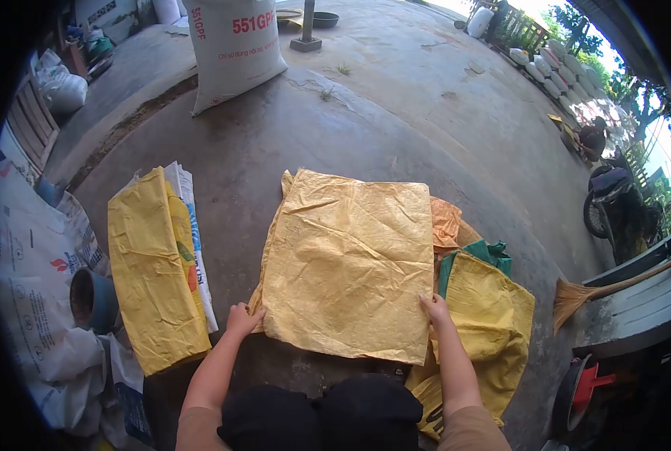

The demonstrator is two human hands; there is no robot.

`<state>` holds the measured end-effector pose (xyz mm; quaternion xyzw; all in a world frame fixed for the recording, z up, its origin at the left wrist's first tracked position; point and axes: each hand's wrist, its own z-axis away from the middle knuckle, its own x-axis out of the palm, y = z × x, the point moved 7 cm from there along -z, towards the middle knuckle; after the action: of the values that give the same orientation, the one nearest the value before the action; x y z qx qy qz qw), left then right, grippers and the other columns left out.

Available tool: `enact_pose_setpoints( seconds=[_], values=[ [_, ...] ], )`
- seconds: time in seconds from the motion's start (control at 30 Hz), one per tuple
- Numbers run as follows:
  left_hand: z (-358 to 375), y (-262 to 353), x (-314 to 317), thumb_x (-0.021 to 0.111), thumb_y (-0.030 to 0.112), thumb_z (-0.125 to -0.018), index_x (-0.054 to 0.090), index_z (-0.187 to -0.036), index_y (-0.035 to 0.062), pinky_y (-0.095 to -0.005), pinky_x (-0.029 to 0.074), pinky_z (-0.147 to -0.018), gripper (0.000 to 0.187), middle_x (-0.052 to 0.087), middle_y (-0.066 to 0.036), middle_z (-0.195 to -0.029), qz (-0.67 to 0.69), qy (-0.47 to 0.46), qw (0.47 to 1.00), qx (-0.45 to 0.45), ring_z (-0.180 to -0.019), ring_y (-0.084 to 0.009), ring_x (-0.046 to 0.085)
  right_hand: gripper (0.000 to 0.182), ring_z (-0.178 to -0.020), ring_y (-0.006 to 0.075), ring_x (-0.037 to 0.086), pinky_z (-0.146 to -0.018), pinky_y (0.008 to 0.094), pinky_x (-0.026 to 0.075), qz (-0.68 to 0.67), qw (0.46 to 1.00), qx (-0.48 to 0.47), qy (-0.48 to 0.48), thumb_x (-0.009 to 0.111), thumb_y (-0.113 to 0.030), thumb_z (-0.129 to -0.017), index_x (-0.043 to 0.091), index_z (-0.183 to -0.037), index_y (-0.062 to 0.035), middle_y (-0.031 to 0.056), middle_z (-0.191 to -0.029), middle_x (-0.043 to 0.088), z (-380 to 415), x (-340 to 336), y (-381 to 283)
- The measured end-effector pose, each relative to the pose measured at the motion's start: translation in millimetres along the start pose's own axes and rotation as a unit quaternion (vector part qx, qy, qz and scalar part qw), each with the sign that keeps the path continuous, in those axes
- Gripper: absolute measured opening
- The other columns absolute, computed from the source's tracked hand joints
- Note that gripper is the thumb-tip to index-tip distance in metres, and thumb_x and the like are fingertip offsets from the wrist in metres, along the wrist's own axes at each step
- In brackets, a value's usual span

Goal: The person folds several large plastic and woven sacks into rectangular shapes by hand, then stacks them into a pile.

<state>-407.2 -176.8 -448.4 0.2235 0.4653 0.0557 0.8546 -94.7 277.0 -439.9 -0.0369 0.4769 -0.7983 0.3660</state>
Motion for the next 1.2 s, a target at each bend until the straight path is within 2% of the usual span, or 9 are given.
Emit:
enact_pose_setpoints(
  seconds=[0.07,0.27,0.33,0.43,0.5,0.73,0.97,1.1,1.2],
  values=[
    [-5,-14,12,0.066,0.049,-0.065,0.047,-0.109,-0.0011,-0.0371,0.043,-0.082,0.069,0.05,-0.021,-0.107,0.038,-0.041,0.998,-0.036,-0.099,-0.0313,0.052,0.039,-0.085,0.0183,0.057,-0.076,0.0298,0.045,0.035,0.999,-0.037,-0.017,0.063,-0.017,-0.077,0.05,-0.109,0.0023,0.0101,-0.097,0.059,13,2,3],
    [-4,-20,4,0.069,0.05,-0.064,0.051,-0.104,-0.0043,-0.033,0.046,-0.074,0.069,0.055,-0.019,-0.104,0.144,0.069,0.986,-0.055,-0.088,-0.023,0.057,0.038,-0.091,0.02,0.056,-0.08,0.0306,0.043,0.098,0.987,-0.126,-0.026,0.06,-0.009,-0.077,0.049,-0.111,0.0018,0.0117,-0.1,0.058,19,5,-24],
    [-4,-15,30,0.071,0.041,-0.067,0.057,-0.096,-0.0032,-0.0272,0.047,-0.064,0.055,0.06,-0.011,-0.088,0.232,-0.175,0.95,-0.112,-0.074,-0.015,0.058,0.038,-0.092,0.0206,0.056,-0.081,0.031,0.043,0.135,0.975,-0.174,-0.026,0.059,-0.007,-0.076,0.048,-0.111,0.0023,0.0125,-0.102,0.058,18,11,-45],
    [-15,-21,62,0.071,0.031,-0.07,0.059,-0.092,-0.0017,-0.0231,0.045,-0.058,0.042,0.061,-0.005,-0.079,0.33,-0.236,0.911,-0.069,-0.064,-0.0103,0.055,0.04,-0.094,0.0218,0.055,-0.083,0.031,0.042,0.188,0.95,-0.249,-0.023,0.056,-0.004,-0.076,0.046,-0.113,0.0018,0.014,-0.103,0.057,43,30,-107],
    [-8,-13,61,0.069,0.027,-0.071,0.06,-0.088,-0.0002,-0.0238,0.045,-0.057,0.033,0.061,-0.004,-0.077,0.339,-0.216,0.913,-0.067,-0.062,-0.0103,0.055,0.043,-0.096,0.0325,0.054,-0.084,0.0354,0.041,0.288,0.92,-0.263,-0.043,0.052,-0.008,-0.076,0.043,-0.117,0.0,0.0205,-0.101,0.057,59,51,-140],
    [19,25,46,0.064,0.015,-0.073,0.06,-0.087,0.0006,-0.0252,0.046,-0.066,0.021,0.061,-0.004,-0.08,0.382,-0.233,0.894,-0.02,-0.071,-0.0106,0.057,0.052,-0.099,0.0343,0.051,-0.084,0.0396,0.041,0.506,0.791,-0.29,-0.186,0.045,-0.009,-0.075,0.034,-0.125,0.0013,0.0237,-0.105,0.054,139,168,-244],
    [34,36,36,0.062,0.013,-0.073,0.06,-0.091,0.0006,-0.0242,0.044,-0.068,0.022,0.061,-0.002,-0.081,0.377,-0.249,0.892,0.025,-0.073,-0.009,0.056,0.047,-0.086,0.0336,0.059,-0.072,0.0399,0.047,0.631,0.626,-0.33,-0.319,0.039,-0.008,-0.077,0.035,-0.121,0.0082,0.0226,-0.095,0.059,170,306,-214],
    [30,27,45,0.064,0.016,-0.072,0.061,-0.094,0.0008,-0.0239,0.045,-0.066,0.026,0.06,-0.001,-0.084,0.406,-0.265,0.874,0.037,-0.072,-0.0087,0.055,0.042,-0.083,0.0329,0.06,-0.069,0.0394,0.048,0.638,0.602,-0.341,-0.339,0.041,-0.01,-0.079,0.041,-0.118,0.0066,0.0221,-0.092,0.059,185,340,-186],
    [34,22,52,0.064,0.017,-0.073,0.06,-0.097,0.0005,-0.0242,0.045,-0.068,0.029,0.06,-0.002,-0.086,0.405,-0.294,0.866,0.013,-0.075,-0.0093,0.056,0.025,-0.083,0.0355,0.059,-0.07,0.0427,0.047,0.595,0.627,-0.372,-0.339,0.044,-0.01,-0.078,0.047,-0.099,0.0027,0.0242,-0.085,0.058,184,350,-164]
  ],
)
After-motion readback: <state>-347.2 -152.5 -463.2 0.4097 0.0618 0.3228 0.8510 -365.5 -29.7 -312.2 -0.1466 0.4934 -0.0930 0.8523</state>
